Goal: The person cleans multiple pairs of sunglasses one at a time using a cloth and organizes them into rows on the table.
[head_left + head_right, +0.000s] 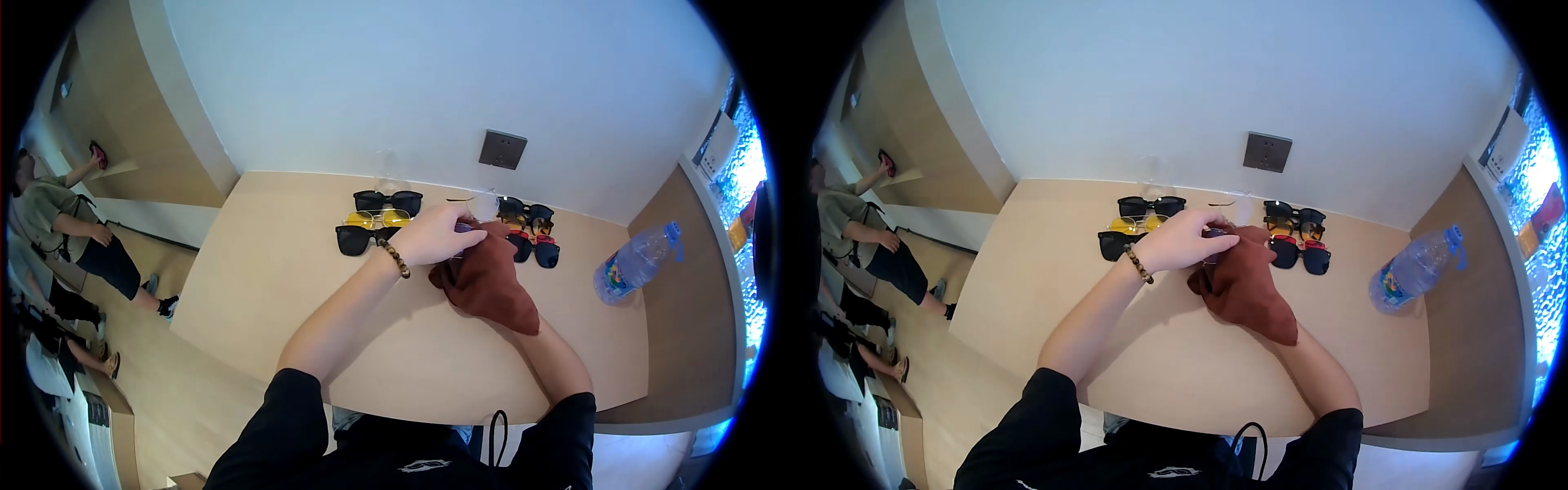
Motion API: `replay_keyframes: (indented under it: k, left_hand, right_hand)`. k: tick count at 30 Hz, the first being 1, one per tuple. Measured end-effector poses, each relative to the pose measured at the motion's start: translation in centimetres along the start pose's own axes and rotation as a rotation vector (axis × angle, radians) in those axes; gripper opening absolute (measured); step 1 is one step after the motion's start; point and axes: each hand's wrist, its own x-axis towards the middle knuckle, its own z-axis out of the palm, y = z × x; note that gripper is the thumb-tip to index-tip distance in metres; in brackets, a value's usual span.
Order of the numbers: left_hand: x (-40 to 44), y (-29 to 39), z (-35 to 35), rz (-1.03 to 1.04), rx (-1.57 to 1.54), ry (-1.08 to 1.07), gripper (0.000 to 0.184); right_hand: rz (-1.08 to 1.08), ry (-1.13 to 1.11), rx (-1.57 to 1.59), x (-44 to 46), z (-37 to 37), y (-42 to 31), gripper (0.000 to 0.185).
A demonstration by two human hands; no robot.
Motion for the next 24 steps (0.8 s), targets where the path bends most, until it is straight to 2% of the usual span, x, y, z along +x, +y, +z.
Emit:
replay_keyframes:
  k: [1,3,4,6,7,8,13,14,16,17,22,24]
  left_hand:
    - [-0.1,-0.1,-0.1,0.034,0.010,0.009,0.041]
    - [-0.2,0.2,-0.4,0.068,0.053,-0.012,0.043]
    - [-0.4,0.4,-0.6,0.101,0.093,-0.037,0.044]
    - [-0.8,0.8,-0.2,0.149,0.202,0.012,0.046]
    - [-0.9,0.8,0.1,0.200,0.310,0.054,0.047]
    - [-0.5,0.5,0.5,0.121,0.310,0.018,0.051]
    - [-0.6,0.8,1.9,0.142,0.394,0.114,0.056]
    - [-0.6,0.8,1.8,0.165,0.341,0.113,0.054]
    - [-0.7,0.7,1.4,0.182,0.297,0.116,0.052]
    - [-0.6,0.5,1.2,0.164,0.277,0.101,0.049]
    - [-0.6,0.5,1.2,0.201,0.288,0.106,0.040]
    - [-0.6,0.7,1.5,0.224,0.350,0.131,0.036]
  right_hand:
    - [-0.004,0.003,0.003,-0.3,1.2,1.3,0.025]
    - [0.609,0.065,1.173,-1.2,4.1,4.9,0.028]
    - [0.607,0.060,1.175,-0.7,2.6,3.2,0.028]
    - [0.009,0.179,0.079,0.8,-1.9,-2.1,0.019]
    - [0.001,0.174,0.088,1.0,-2.2,-2.5,0.019]
    - [0.013,0.152,0.025,1.1,-2.4,-2.9,0.020]
    - [0.086,0.065,-0.309,1.1,-3.4,-2.9,0.028]
    - [0.082,0.065,-0.305,1.1,-3.2,-2.7,0.028]
    - [0.406,0.149,0.561,1.3,-2.2,-2.1,0.043]
    - [0.401,0.149,0.568,1.4,-2.2,-2.1,0.043]
    - [0.652,0.061,0.912,1.3,-2.4,-1.2,0.059]
    - [0.616,0.091,0.941,0.9,-2.4,-0.8,0.055]
